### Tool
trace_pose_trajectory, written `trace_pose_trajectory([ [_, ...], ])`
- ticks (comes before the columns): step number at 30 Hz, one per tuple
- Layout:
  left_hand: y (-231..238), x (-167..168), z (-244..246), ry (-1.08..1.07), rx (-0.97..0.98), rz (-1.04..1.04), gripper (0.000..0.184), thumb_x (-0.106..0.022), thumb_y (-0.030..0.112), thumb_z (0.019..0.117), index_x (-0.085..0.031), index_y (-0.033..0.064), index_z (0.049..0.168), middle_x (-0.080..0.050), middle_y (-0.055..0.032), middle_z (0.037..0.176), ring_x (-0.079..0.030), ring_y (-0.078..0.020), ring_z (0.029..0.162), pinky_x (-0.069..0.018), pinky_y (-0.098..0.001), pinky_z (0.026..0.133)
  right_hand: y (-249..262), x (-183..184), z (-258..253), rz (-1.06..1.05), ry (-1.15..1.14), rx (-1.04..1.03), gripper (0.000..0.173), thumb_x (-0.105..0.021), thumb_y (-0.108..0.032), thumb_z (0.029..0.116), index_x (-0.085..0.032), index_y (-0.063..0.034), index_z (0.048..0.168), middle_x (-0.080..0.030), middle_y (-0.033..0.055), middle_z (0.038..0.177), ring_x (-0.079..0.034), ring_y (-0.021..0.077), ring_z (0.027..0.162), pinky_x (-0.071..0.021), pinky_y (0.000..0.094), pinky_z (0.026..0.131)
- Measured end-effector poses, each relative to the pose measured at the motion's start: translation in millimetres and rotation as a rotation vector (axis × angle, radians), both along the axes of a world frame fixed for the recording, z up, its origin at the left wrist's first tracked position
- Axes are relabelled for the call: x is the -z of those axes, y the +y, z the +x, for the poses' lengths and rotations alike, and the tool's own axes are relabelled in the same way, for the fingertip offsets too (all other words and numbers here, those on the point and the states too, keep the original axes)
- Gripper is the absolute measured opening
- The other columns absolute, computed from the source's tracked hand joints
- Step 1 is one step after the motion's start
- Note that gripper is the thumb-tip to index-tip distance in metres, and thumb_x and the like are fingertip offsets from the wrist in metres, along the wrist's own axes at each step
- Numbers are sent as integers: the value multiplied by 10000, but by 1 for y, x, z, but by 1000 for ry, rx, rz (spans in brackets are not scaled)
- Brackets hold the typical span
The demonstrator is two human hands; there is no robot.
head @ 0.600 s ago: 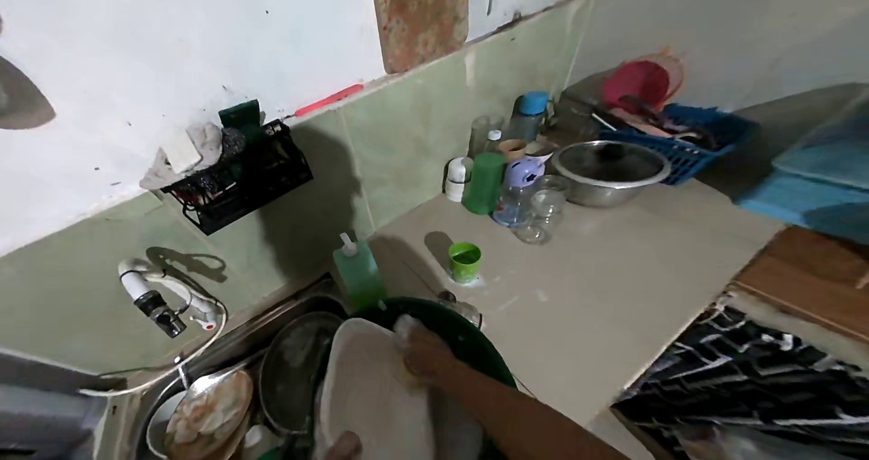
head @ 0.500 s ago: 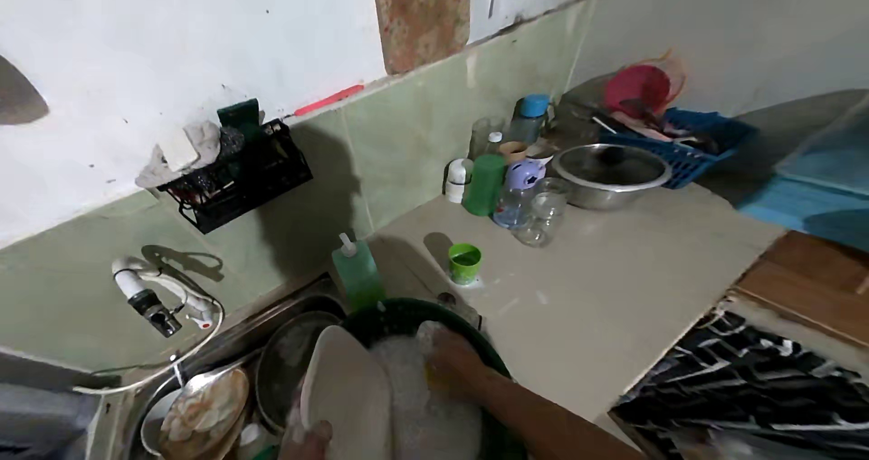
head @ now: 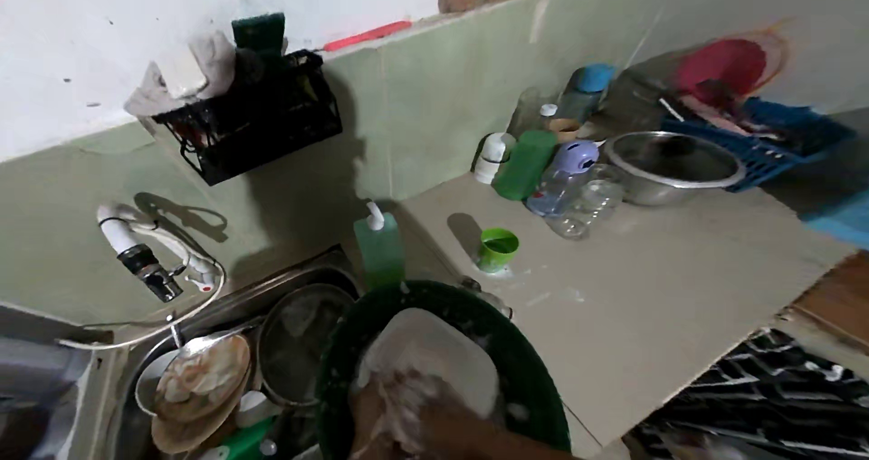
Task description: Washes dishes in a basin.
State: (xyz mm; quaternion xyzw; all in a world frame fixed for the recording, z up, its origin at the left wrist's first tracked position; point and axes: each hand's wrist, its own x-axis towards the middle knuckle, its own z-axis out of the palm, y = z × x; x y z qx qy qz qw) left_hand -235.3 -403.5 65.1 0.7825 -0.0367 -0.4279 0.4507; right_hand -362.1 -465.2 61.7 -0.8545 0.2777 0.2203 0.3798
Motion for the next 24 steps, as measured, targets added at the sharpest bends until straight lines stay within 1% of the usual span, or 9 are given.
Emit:
trace_pose_trajectory([
  [2, -4, -4, -4, 50, 21, 53, 400, -572, 167, 1053, -529, -96, 1352, -615, -291, 1239, -611, -345, 1103, -499, -479, 967, -27, -8, -37, -166, 100, 85, 530, -505, -237, 1053, -446, 14, 1516, -412, 282, 1565, -343, 506, 1463, -230, 720, 1163],
  [5, -16, -11, -9, 124, 114, 83, 432, -655, 120, 995, -538, -101, 1347, -623, -290, 1265, -623, -359, 1154, -501, -483, 1003, -57, 19, -13, -533, -39, 162, 601, -450, -213, 1052, -296, -160, 1631, -251, 167, 1684, -189, 437, 1553, -162, 710, 1199],
  [8, -6, -13, -2, 26, 371, 12, 392, -531, 124, 1055, -534, -119, 1362, -589, -278, 1352, -568, -331, 1268, -441, -434, 1098, -58, 46, 32, -692, -487, -64, 570, -678, -263, 916, -579, -136, 1463, -506, 177, 1538, -402, 459, 1455, -278, 752, 1117],
  [11, -11, -17, 5, -88, 682, 165, 422, -398, 217, 1114, -563, -50, 1395, -557, -243, 1446, -506, -365, 1379, -381, -497, 1161, -88, 23, -9, -741, -239, -177, 527, -502, -264, 1048, -447, -198, 1568, -378, 117, 1639, -283, 403, 1533, -187, 722, 1185],
  [15, -16, -24, 6, 44, 395, 121, 489, -459, 297, 1101, -515, -64, 1426, -535, -251, 1459, -493, -347, 1386, -373, -472, 1164, -21, -10, -59, -467, -47, -84, 613, -492, -358, 1049, -431, 17, 1530, -356, 314, 1587, -279, 561, 1475, -183, 796, 1124],
  [19, -10, -25, 8, 20, 529, 101, 447, -395, 264, 1119, -552, -44, 1403, -556, -235, 1439, -516, -334, 1363, -392, -465, 1153, 53, -7, 11, -235, -180, 190, 455, -542, -169, 1025, -559, 128, 1369, -543, 350, 1410, -498, 501, 1351, -357, 597, 1155],
  [21, -11, -26, 12, 39, 433, 118, 482, -417, 302, 1115, -543, -64, 1401, -541, -254, 1451, -493, -350, 1386, -377, -470, 1166, 38, -16, 0, -198, -121, 74, 503, -456, -227, 1074, -461, 34, 1504, -459, 260, 1542, -405, 434, 1454, -283, 608, 1199],
  [23, -12, -26, 9, 143, 232, 100, 519, -492, 351, 1088, -544, -65, 1393, -548, -263, 1432, -503, -356, 1365, -391, -488, 1144, 6, -8, -44, -401, -18, -111, 565, -423, -307, 1070, -362, -132, 1604, -309, 182, 1659, -244, 473, 1527, -182, 788, 1136],
  [24, -13, -24, 7, 173, 173, 89, 522, -528, 361, 1073, -554, -60, 1381, -561, -264, 1411, -519, -361, 1341, -406, -502, 1125, -18, 3, -60, -554, -62, -88, 565, -478, -265, 1042, -400, -159, 1591, -319, 199, 1650, -249, 510, 1512, -181, 834, 1095],
])
